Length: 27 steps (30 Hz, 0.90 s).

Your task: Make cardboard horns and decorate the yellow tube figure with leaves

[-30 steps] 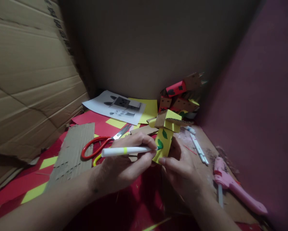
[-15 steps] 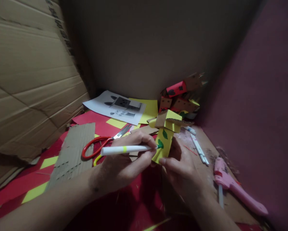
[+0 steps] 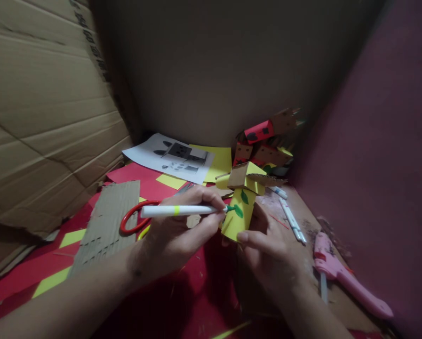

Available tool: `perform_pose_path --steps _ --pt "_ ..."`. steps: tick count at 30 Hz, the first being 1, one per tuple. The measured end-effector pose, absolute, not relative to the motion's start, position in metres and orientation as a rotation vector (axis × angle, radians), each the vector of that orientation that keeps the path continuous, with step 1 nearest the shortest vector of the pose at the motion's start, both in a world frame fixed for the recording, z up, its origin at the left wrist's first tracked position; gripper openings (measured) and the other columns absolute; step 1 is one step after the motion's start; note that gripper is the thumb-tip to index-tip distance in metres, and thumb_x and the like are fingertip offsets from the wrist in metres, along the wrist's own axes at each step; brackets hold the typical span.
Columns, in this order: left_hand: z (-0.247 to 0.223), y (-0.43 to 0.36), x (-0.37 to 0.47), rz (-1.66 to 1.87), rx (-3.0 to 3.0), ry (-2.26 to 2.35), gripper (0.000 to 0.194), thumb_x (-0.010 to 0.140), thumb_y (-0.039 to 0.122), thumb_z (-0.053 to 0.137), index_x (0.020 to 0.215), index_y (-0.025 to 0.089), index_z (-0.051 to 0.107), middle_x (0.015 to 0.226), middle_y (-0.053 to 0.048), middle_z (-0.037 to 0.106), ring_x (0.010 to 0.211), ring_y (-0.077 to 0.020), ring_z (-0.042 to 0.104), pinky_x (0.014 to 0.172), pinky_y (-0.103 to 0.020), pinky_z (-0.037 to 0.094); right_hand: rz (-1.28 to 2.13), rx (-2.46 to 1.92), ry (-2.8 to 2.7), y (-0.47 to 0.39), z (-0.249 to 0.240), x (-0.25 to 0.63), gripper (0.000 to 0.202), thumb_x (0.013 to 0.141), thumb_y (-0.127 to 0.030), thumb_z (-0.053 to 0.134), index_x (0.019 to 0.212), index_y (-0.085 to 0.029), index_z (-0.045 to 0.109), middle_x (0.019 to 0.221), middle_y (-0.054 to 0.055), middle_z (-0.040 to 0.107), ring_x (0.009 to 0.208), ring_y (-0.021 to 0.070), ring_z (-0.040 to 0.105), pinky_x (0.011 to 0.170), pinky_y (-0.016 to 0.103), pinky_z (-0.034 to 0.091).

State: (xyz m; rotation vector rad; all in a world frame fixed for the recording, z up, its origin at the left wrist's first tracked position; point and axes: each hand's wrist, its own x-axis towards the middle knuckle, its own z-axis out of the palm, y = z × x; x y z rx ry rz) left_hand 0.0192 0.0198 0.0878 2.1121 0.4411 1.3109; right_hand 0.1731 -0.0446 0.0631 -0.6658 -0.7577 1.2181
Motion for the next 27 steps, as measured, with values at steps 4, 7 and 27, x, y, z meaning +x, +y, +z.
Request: perform_pose_path --steps 4,7,27 --pt "0.0867 0.0198 0.0191 1.306 2.069 0.472 0.011 0.086 0.012 0.059 0.089 0.022 0.062 0.083 0.003 0.065 0.075 -0.0112 0.062 0.065 -0.023 0.050 1.249 -0.639 -0.759 -0.0434 0.0642 0.1746 0.046 0.056 -0.004 0.065 0.099 -0.022 0.065 0.092 0.003 0.065 0.078 0.0216 0.062 0.057 0.032 0.054" --pt "0.0872 0.0187 0.0196 1.305 2.033 0.492 0.010 0.086 0.013 0.059 0.088 0.022 0.062 0.082 0.003 0.064 0.074 -0.0116 0.062 0.064 -0.023 0.050 1.300 -0.606 -0.772 -0.0437 0.0641 0.1752 0.048 0.058 -0.006 0.064 0.103 -0.022 0.065 0.092 0.004 0.066 0.083 0.0238 0.064 0.060 0.034 0.057" --pt "0.0876 0.0200 0.0208 1.280 2.067 0.414 0.011 0.085 0.010 0.056 0.086 0.020 0.061 0.081 0.002 0.064 0.073 -0.0110 0.060 0.068 -0.025 0.051 1.298 -0.591 -0.813 -0.0423 0.0606 0.1754 0.044 0.061 -0.006 0.067 0.102 -0.023 0.067 0.087 0.002 0.066 0.067 0.0164 0.062 0.045 0.023 0.051"
